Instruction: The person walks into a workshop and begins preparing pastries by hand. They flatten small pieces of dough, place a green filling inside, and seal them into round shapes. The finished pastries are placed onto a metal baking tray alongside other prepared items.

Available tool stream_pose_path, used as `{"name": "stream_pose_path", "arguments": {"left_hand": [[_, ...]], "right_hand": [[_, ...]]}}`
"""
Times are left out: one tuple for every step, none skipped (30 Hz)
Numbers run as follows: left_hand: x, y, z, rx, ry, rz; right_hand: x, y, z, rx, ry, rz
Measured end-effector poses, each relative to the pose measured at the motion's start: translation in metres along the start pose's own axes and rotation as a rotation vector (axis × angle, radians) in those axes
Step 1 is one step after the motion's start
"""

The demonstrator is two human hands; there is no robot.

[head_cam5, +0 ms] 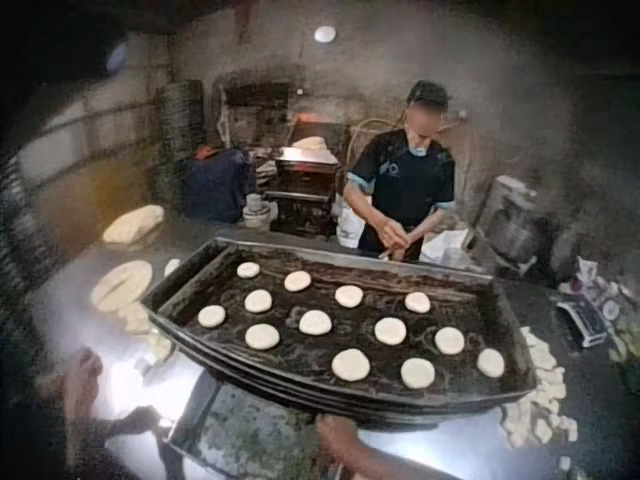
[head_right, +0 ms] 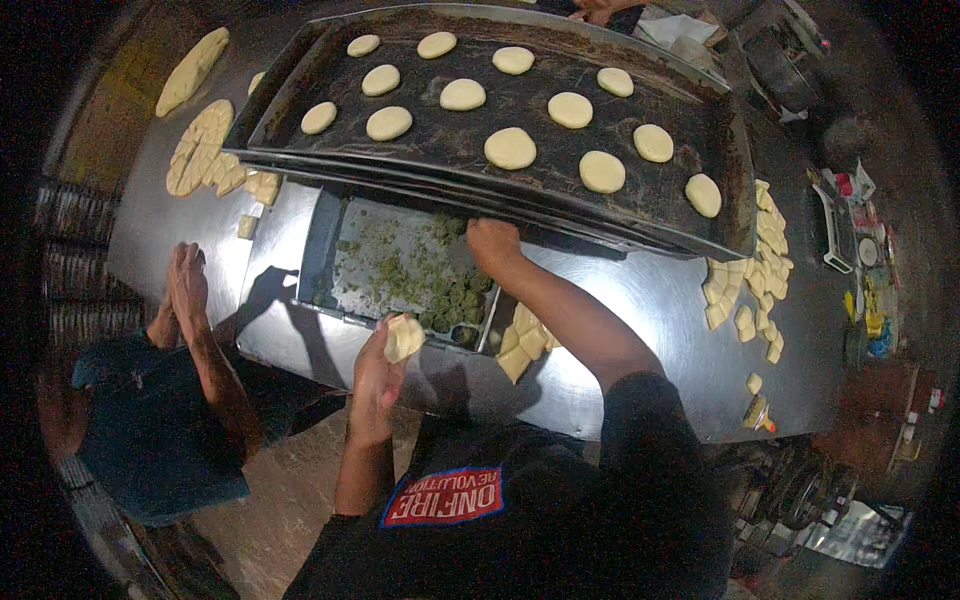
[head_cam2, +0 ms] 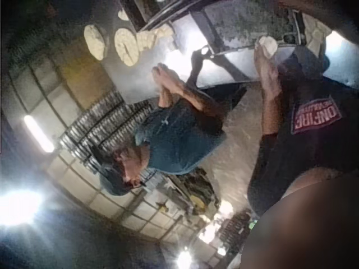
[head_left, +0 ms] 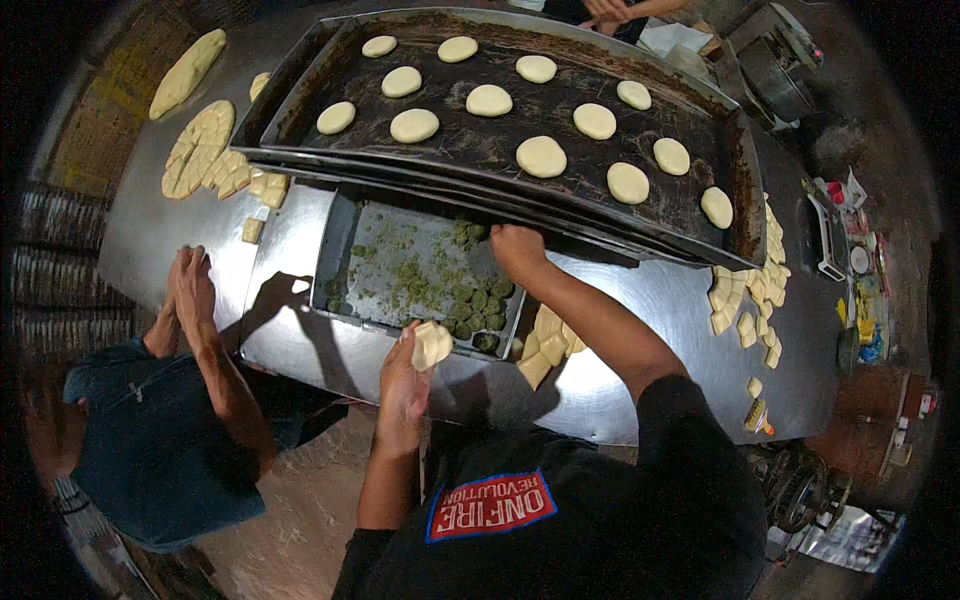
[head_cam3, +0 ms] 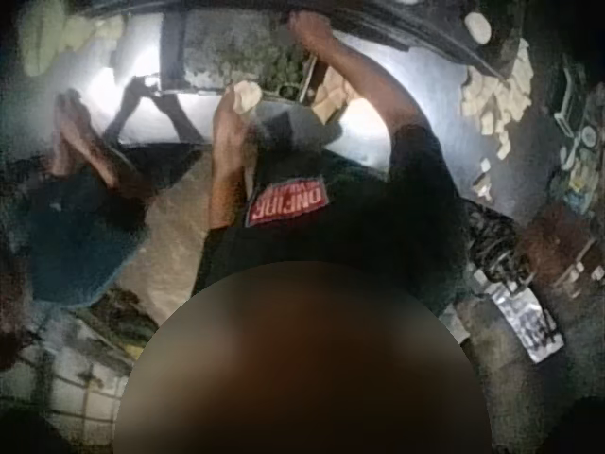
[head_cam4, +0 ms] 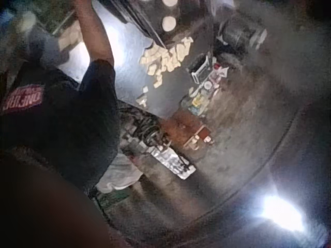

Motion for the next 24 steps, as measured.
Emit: {"name": "stream_pose_path", "arguments": {"left_hand": [[-0.003,0.002,0.001,-0.03,0.04,0.005],[0.0,0.007,0.0,-0.018,0.042,0.012],[-0.002,0.01,0.0,-0.005,0.057,0.024],[-0.006,0.012,0.003,0.007,0.075,0.039],[-0.003,0.015,0.003,0.016,0.047,0.077],[0.0,0.016,0.002,0.024,0.025,0.121],[0.002,0.018,0.001,0.029,0.005,0.167],[0.011,0.021,0.002,0.027,-0.049,0.182],[0.022,0.027,0.005,0.03,-0.1,0.196],[0.035,0.032,0.007,0.034,-0.155,0.209],[0.047,0.037,0.01,0.056,-0.196,0.172],[0.061,0.045,0.015,0.082,-0.238,0.134],[0.071,0.049,0.019,0.11,-0.282,0.094],[0.072,0.047,0.022,0.123,-0.26,0.058],[0.071,0.048,0.022,0.149,-0.237,0.025],[0.073,0.048,0.022,0.162,-0.224,-0.014],[0.075,0.05,0.025,0.159,-0.256,0.024],[0.079,0.054,0.029,0.191,-0.27,0.035],[0.085,0.056,0.035,0.218,-0.28,0.045],[0.09,0.056,0.041,0.246,-0.289,0.056],[0.092,0.058,0.044,0.292,-0.28,0.083],[0.092,0.058,0.045,0.315,-0.223,0.109],[0.091,0.057,0.047,0.339,-0.165,0.135],[0.089,0.057,0.049,0.359,-0.106,0.16]], "right_hand": [[0.008,0.003,-0.01,0.022,-0.069,0.008],[0.015,0.01,-0.014,0.047,-0.136,0.016],[0.01,0.0,-0.012,-0.049,-0.077,-0.027],[0.001,-0.013,0.0,-0.148,-0.02,-0.068],[-0.007,-0.026,0.015,-0.243,0.038,-0.109],[-0.026,-0.048,0.04,-0.268,0.029,-0.284],[-0.047,-0.073,0.069,-0.286,0.015,-0.46],[-0.06,-0.092,0.094,-0.324,0.065,-0.507],[-0.071,-0.111,0.118,-0.365,0.113,-0.557],[-0.076,-0.122,0.136,-0.406,0.168,-0.606],[-0.075,-0.129,0.148,-0.447,0.237,-0.583],[-0.075,-0.136,0.159,-0.49,0.311,-0.558],[-0.076,-0.141,0.168,-0.534,0.387,-0.532],[-0.072,-0.137,0.169,-0.507,0.322,-0.681],[-0.07,-0.131,0.167,-0.491,0.253,-0.823],[-0.068,-0.121,0.166,-0.456,0.19,-0.962],[-0.072,-0.101,0.161,-0.367,0.254,-1.148],[-0.067,-0.091,0.154,-0.261,0.171,-1.22],[-0.063,-0.082,0.148,-0.15,0.084,-1.291],[-0.057,-0.076,0.144,-0.038,-0.007,-1.359],[-0.058,-0.082,0.142,-0.027,-0.085,-1.349],[-0.081,-0.092,0.148,-0.196,0.069,-1.161],[-0.099,-0.11,0.16,-0.358,0.217,-0.964],[-0.112,-0.127,0.176,-0.508,0.361,-0.761]]}}
Point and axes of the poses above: each hand's wrist, its own z-axis away from the middle knuckle, its own x-axis out of the palm, y = z × x, the point moved 10 cm from there along -z, towards the middle knuckle, and after that the axes turned 14 degrees about -z, right-handed, at the moved point
